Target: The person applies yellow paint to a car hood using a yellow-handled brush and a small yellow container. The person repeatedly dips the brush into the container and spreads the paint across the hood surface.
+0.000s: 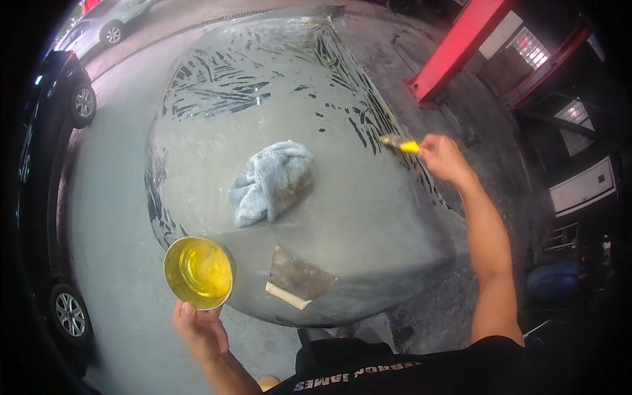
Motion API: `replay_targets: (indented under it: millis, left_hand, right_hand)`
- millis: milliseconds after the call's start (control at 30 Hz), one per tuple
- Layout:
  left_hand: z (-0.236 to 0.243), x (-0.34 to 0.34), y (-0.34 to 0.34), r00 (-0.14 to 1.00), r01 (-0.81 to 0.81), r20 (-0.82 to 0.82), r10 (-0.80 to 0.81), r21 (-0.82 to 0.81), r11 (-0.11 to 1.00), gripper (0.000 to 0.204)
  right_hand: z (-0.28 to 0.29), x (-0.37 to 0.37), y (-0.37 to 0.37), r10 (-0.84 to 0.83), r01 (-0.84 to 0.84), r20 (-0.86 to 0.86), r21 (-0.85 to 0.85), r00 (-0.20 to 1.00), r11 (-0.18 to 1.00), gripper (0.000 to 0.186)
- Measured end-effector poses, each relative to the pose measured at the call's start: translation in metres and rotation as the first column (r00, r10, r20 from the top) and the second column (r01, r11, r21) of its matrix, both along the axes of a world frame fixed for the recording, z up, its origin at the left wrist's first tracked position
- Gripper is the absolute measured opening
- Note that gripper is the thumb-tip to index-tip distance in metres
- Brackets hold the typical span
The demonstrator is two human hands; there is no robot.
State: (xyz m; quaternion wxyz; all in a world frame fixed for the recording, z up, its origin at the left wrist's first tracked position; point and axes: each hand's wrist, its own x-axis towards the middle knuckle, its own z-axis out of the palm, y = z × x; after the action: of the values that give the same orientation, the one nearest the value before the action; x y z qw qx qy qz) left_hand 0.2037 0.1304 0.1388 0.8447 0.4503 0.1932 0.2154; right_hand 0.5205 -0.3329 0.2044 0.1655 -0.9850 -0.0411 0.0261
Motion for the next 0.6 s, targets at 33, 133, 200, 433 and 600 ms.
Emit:
replay_targets:
  millis: [33, 133, 200, 433, 600]
  left_hand:
    - [-0.003, 0.003, -0.002, 1.0, 0.03, 0.006, -0.03, -0.001, 1.0, 0.059]
    - [0.004, 0.015, -0.012, 0.997, 0.077, 0.01, -0.077, -0.016, 0.997, 0.061]
    - [0.013, 0.017, -0.02, 0.999, 0.037, -0.011, -0.037, -0.041, 0.999, 0.068]
    - [0.012, 0.013, -0.026, 0.993, 0.112, -0.035, -0.113, -0.039, 0.993, 0.057]
    - [0.03, 0.056, -0.058, 0.937, 0.335, -0.109, -0.332, 0.016, 0.942, 0.051]
  right_hand:
    - [-0.004, 0.016, 0.0, 0.036, -0.036, 0.058, -0.003, 0.998, 0.999, 0.023]
    - [-0.014, 0.054, 0.016, 0.084, -0.097, 0.167, 0.069, 0.982, 0.993, 0.023]
    - [-0.027, 0.056, 0.04, 0.121, -0.139, 0.166, 0.097, 0.979, 0.986, 0.022]
    - [-0.009, -0.053, 0.002, 0.123, -0.125, 0.038, 0.045, 0.992, 0.991, 0.021]
    - [0.056, -0.078, -0.033, 0.032, -0.06, 0.198, 0.138, 0.98, 0.989, 0.021]
